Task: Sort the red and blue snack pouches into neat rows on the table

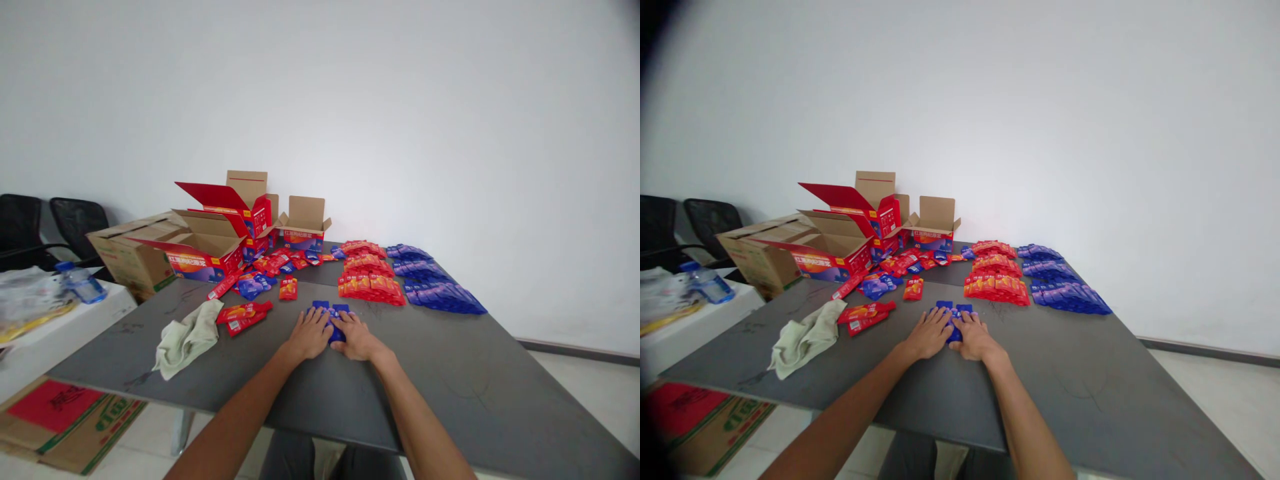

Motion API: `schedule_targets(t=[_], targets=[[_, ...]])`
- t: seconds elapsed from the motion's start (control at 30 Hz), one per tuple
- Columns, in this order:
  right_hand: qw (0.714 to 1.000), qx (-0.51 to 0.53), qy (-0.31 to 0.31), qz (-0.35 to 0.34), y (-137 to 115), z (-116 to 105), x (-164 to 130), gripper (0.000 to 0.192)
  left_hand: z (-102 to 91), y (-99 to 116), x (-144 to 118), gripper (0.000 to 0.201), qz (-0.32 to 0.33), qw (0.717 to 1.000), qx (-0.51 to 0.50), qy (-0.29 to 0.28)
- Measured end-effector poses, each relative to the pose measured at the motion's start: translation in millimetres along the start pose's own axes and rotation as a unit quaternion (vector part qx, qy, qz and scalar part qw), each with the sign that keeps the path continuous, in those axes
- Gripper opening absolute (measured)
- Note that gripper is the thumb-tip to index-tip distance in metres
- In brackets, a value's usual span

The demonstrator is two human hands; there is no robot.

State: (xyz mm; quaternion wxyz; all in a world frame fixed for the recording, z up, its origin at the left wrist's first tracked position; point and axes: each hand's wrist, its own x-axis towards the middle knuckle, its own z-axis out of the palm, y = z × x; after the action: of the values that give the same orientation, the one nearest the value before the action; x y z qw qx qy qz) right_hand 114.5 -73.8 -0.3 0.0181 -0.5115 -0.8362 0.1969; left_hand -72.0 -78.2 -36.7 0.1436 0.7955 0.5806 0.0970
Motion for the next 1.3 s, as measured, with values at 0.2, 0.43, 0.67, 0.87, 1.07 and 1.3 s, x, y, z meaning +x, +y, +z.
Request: schedule_targets(t=[0.2,0.43,0.67,0.87,1.07,1.3], targets=[[0.999,0.003,0.035,-0.003,-14.2,-9.7,-5.3,0.086,-8.8,1.5,-7.6,0.058,0.002,1.000,-0.007,0.000],[0.986,-0.007,0.129,-0.102,-61.7,-5.5,36.8,0.057,-32.3,-35.7,-17.0,0.056,-0.036,0.996,0.002,0.081],[0.979,0.017,0.147,-0.139,-131.1,20.1,105.3,0.039,-60.7,-106.2,-20.8,0.045,-0.100,0.980,0.050,0.163],[0.987,0.011,0.130,-0.091,-174.2,30.0,157.3,0.034,-89.5,-160.7,-9.6,0.043,-0.124,0.971,0.074,0.189],[0.990,-0.018,0.127,-0.061,-193.2,39.7,197.5,0.030,-114.8,-196.2,15.8,0.036,-0.183,0.962,0.080,0.189],[0.993,-0.042,0.103,-0.036,-192.2,50.5,214.4,0.028,-109.1,-211.0,34.9,0.034,-0.252,0.947,0.080,0.185]])
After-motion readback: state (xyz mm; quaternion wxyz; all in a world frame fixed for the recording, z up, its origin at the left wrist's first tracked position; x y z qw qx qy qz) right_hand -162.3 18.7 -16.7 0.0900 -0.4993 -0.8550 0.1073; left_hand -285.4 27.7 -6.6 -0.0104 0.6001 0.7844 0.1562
